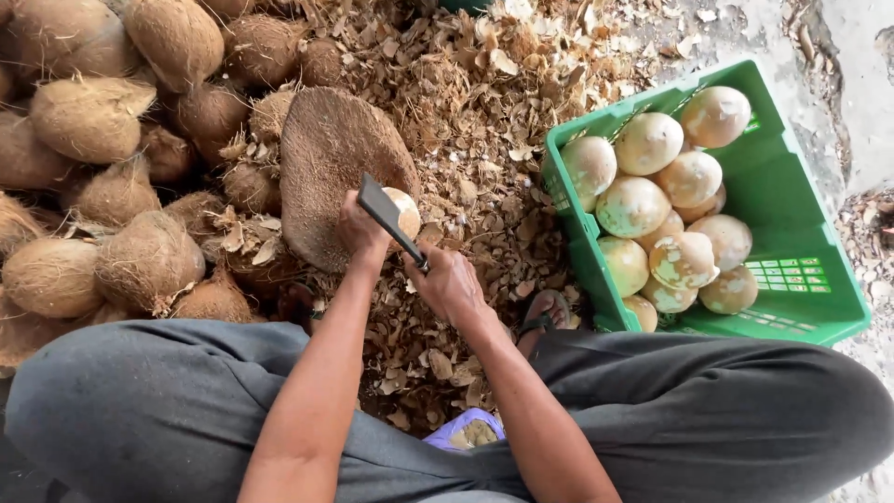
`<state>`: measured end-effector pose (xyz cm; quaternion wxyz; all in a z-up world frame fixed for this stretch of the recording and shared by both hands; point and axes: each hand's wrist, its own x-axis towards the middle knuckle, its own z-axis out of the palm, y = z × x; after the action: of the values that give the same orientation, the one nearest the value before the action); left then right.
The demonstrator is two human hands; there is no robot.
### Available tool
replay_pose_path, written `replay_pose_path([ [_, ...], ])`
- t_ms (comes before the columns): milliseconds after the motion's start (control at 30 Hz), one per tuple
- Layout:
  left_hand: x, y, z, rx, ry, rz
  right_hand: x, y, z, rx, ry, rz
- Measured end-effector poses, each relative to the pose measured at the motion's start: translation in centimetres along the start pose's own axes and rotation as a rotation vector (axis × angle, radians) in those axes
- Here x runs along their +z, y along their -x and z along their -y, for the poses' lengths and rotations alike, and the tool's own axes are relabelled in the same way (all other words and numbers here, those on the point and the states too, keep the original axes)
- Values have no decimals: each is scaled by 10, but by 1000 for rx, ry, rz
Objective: Using a knife to shave the outer husk off of coconuts to prepare them for use.
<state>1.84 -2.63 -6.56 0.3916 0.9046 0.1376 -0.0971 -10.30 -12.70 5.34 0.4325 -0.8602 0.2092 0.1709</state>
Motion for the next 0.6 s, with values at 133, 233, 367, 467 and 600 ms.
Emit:
replay_pose_path([
  [133,9,3,2,20,38,-41,18,-26,-42,71,75,13],
  [233,22,-13,16,-76,64,-3,6,-26,-50,108,-109,-61],
  [367,24,-18,17,-73,64,-70,4,-13,-31,-58,-292,-117],
  [467,19,-7,10,-58,47,-93,13,-14,-37,-54,-216,-85],
  [600,23,-17,29,-18,71,-128,-1,-30,-58,85,-259,-86],
])
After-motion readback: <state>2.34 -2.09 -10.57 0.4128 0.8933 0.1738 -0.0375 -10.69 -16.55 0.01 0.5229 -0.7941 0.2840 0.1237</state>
